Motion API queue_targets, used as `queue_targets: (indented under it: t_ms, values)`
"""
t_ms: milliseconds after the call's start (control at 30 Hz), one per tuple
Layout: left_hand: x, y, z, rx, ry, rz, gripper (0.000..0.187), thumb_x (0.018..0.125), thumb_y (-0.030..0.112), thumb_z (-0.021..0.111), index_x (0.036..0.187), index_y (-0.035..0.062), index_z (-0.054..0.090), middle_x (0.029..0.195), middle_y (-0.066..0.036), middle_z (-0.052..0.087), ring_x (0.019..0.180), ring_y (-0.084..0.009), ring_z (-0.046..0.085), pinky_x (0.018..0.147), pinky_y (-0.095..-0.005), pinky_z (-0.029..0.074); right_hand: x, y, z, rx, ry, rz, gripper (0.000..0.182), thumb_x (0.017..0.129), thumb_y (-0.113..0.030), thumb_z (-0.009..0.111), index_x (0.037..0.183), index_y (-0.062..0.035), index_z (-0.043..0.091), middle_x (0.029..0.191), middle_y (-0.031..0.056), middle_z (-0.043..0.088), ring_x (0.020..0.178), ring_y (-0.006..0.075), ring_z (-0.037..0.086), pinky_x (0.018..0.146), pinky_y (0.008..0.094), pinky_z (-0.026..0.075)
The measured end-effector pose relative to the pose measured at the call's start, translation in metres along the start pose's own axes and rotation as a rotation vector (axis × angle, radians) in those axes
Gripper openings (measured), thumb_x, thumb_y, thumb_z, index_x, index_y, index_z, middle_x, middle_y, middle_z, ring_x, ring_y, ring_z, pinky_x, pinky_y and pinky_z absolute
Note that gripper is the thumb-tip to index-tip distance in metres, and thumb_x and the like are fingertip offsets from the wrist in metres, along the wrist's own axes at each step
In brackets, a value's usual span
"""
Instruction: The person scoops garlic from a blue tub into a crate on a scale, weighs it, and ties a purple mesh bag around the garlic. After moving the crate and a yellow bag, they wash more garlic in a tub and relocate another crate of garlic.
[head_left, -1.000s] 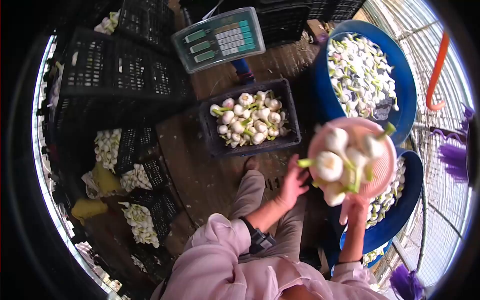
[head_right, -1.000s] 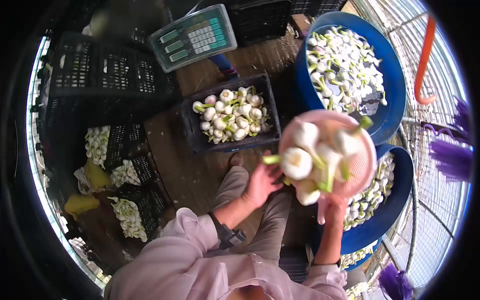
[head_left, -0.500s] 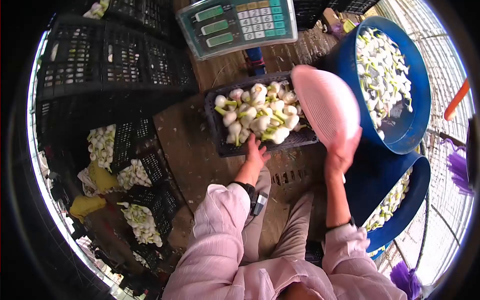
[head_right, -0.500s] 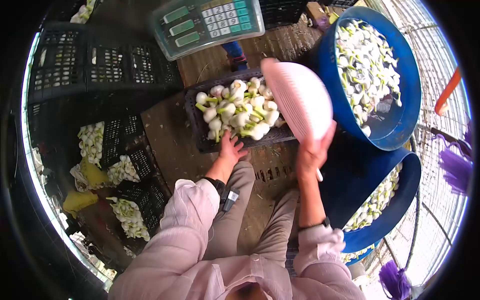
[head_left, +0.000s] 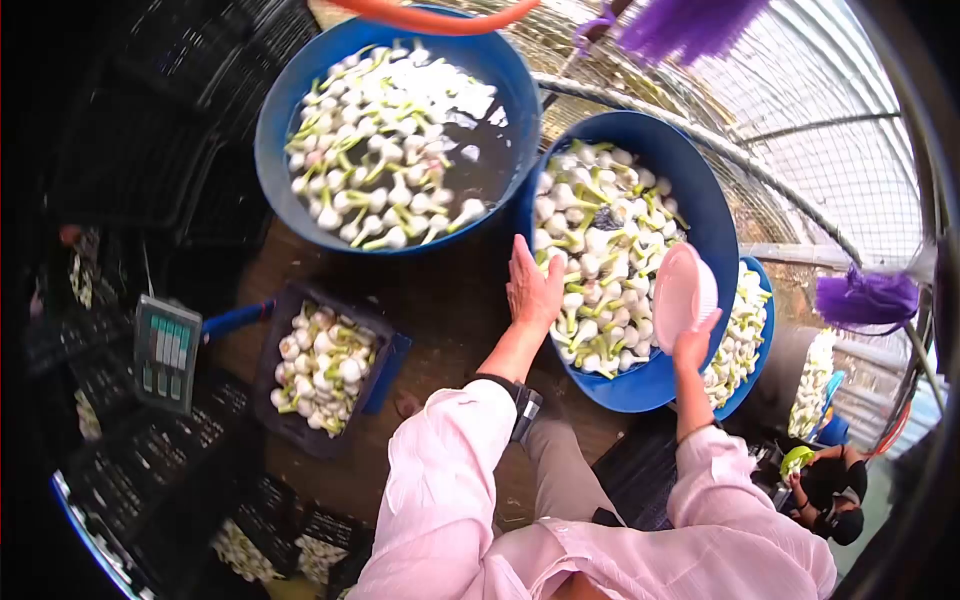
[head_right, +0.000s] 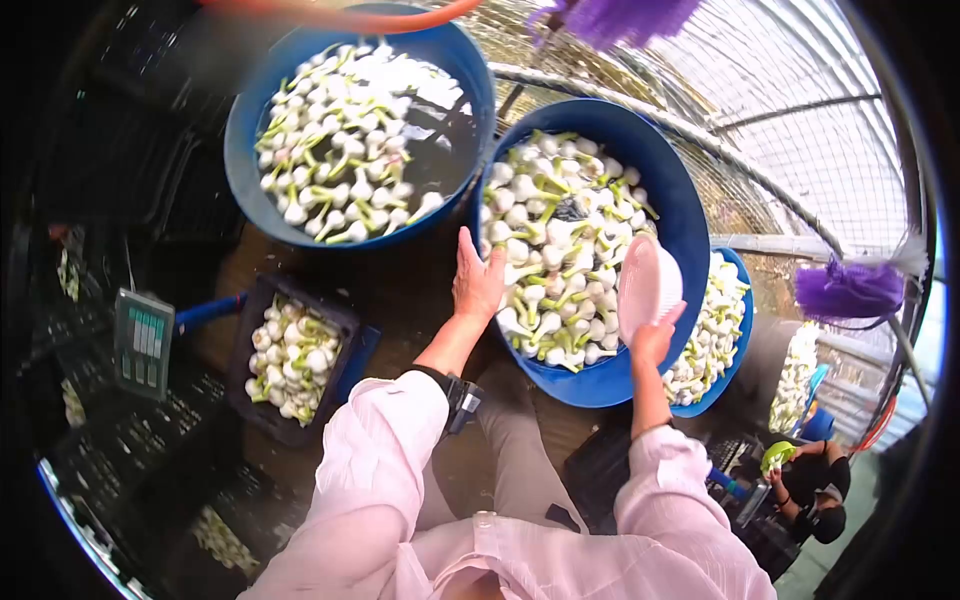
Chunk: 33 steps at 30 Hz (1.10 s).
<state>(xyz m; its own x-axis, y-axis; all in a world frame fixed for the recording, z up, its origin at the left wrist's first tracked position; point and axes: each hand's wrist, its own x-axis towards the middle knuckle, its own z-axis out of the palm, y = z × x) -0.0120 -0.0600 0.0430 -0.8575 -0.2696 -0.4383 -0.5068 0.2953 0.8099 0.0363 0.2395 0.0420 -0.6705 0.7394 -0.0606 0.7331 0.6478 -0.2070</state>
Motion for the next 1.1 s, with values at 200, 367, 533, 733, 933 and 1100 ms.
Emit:
queue_targets:
  t_ms: [200,367,533,733,933,1100]
  values:
    - [0.008,0.002,0.059,0.327,0.297,0.117,0.078,0.072,0.025,0.057,0.129,-0.0011,0.011,0.125,-0.024,0.028,0.105,-0.0410,0.041,0.084,-0.0439,0.039,0.035,-0.002,0.097,0.313,-0.359,0.165,0.075,0.066,-0.001,0.044,0.133,-0.0210,0.017,0.104,0.0190,0.052,0.088,0.0367,0.054,0.070,0.0416,0.046]
    - [0.008,0.002,0.060,0.375,0.301,0.120,0.078,0.073,0.028,0.055,0.130,-0.0021,0.011,0.124,-0.026,0.028,0.105,-0.0433,0.039,0.085,-0.0440,0.037,0.040,0.005,0.211,0.898,-0.658,0.094,0.070,0.063,0.005,0.048,0.126,-0.0196,0.029,0.102,0.0122,0.050,0.073,0.0307,0.056,0.046,0.0391,0.051]
    - [0.009,-0.008,0.060,0.473,0.331,0.172,0.078,0.074,0.030,0.054,0.129,-0.0033,0.010,0.123,-0.027,0.029,0.107,-0.0438,0.038,0.087,-0.0434,0.035,0.045,-0.036,0.225,1.128,-1.138,0.721,0.041,0.065,0.004,0.052,0.103,-0.0081,0.041,0.081,0.0117,0.049,0.064,0.0261,0.053,0.051,0.0482,0.051]
    - [0.008,-0.005,0.060,0.475,0.321,0.175,0.077,0.075,0.031,0.053,0.129,-0.0030,0.011,0.123,-0.027,0.029,0.105,-0.0435,0.039,0.085,-0.0436,0.037,0.071,-0.013,0.201,1.230,-1.313,0.763,0.029,0.067,0.000,0.051,0.095,0.0033,0.045,0.078,0.0135,0.053,0.064,0.0260,0.056,0.051,0.0450,0.052]
    - [0.009,-0.001,0.060,0.434,0.305,0.132,0.079,0.072,0.031,0.056,0.129,-0.0019,0.011,0.122,-0.025,0.031,0.103,-0.0421,0.042,0.082,-0.0440,0.040,0.065,0.009,0.132,1.351,-1.228,0.731,0.031,0.067,-0.002,0.052,0.096,0.0041,0.045,0.084,0.0164,0.053,0.067,0.0295,0.056,0.052,0.0471,0.052]
    - [0.008,-0.003,0.053,0.366,0.355,0.162,0.083,0.070,0.033,0.059,0.130,-0.0002,0.013,0.123,-0.023,0.031,0.105,-0.0390,0.042,0.081,-0.0423,0.042,0.059,0.035,0.066,1.310,-1.096,0.609,0.018,0.067,-0.004,0.052,0.083,0.0028,0.051,0.086,0.0164,0.056,0.071,0.0300,0.057,0.049,0.0455,0.052]
